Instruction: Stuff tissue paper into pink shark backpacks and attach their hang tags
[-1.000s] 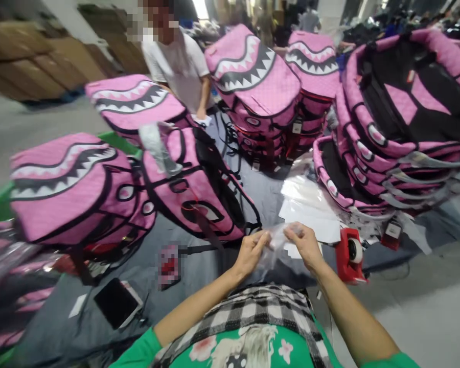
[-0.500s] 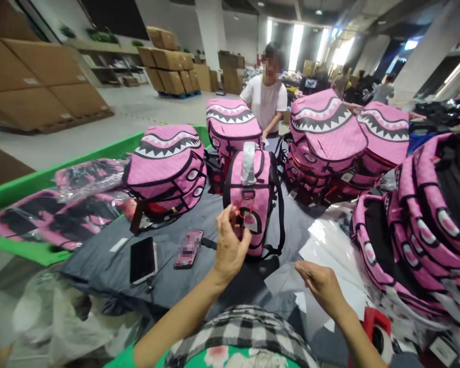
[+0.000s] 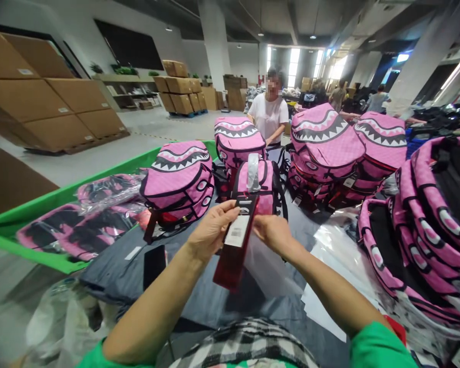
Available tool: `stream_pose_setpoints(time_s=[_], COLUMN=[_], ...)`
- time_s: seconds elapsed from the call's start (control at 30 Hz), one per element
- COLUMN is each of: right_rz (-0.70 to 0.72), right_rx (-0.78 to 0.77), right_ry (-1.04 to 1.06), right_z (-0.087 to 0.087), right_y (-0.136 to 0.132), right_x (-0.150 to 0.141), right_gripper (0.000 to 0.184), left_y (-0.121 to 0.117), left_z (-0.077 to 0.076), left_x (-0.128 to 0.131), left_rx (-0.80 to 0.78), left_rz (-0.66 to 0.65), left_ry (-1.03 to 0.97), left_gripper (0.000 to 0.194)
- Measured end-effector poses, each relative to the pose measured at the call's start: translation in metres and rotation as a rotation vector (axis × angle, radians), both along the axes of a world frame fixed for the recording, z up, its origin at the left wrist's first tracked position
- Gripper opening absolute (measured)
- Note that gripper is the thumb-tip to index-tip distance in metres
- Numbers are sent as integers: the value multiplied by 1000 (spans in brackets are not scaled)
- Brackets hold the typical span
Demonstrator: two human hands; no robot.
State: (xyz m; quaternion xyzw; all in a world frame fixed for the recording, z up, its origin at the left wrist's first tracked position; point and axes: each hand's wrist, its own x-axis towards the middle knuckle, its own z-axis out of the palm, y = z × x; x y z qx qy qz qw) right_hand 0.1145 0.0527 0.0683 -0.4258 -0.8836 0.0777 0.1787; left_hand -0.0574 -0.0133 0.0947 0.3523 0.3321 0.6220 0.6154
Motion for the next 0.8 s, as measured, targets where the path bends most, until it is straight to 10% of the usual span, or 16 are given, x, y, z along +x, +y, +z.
stream_pose_setpoints(time_s=[0.13, 0.3, 0.5, 0.8], right_rz=[-247, -227, -204, -123], right_rx=[263, 188, 224, 252], right_ry=[65, 196, 221, 144], right_z=[23, 28, 24, 28], right_y=[18, 34, 36, 32], right_x=[-8, 3, -1, 15], right_gripper=[13, 17, 19, 23], left_y=[-4, -5, 16, 52], left_z=[-33, -76, -62, -60], left_x=[17, 10, -9, 7], left_rx=[134, 294, 384, 223], left_rz=[41, 239, 795, 784], left_ry=[114, 671, 1017, 791], left_gripper=[40, 25, 25, 19])
